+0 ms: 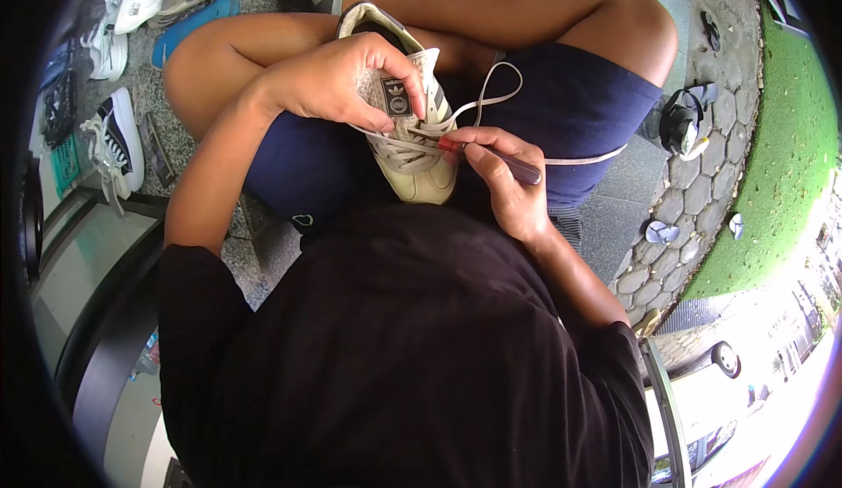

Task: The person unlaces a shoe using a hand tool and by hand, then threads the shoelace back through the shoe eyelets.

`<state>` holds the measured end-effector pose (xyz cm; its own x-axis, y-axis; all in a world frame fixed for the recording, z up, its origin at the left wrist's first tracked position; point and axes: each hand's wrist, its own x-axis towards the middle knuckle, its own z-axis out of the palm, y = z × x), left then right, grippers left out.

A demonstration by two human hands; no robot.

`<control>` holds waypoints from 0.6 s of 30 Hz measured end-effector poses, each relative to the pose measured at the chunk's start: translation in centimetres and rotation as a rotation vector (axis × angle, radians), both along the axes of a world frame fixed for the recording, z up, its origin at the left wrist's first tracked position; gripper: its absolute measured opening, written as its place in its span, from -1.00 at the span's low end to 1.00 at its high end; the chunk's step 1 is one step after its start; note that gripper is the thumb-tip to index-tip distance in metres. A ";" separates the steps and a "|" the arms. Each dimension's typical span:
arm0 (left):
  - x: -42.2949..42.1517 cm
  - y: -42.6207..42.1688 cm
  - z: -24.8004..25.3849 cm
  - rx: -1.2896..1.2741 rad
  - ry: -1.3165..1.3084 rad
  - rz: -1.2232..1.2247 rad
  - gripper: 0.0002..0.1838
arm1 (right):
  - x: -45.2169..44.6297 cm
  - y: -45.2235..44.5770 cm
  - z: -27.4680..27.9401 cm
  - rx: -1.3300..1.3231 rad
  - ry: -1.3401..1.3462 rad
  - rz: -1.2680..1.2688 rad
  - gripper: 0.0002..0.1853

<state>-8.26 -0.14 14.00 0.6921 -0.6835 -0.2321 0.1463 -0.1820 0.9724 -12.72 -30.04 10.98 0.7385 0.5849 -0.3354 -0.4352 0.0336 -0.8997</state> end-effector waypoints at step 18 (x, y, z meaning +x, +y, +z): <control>0.9 -0.3 -0.5 0.002 -0.079 -0.098 -0.59 | 1.1 0.3 -1.9 0.143 0.291 0.014 -0.56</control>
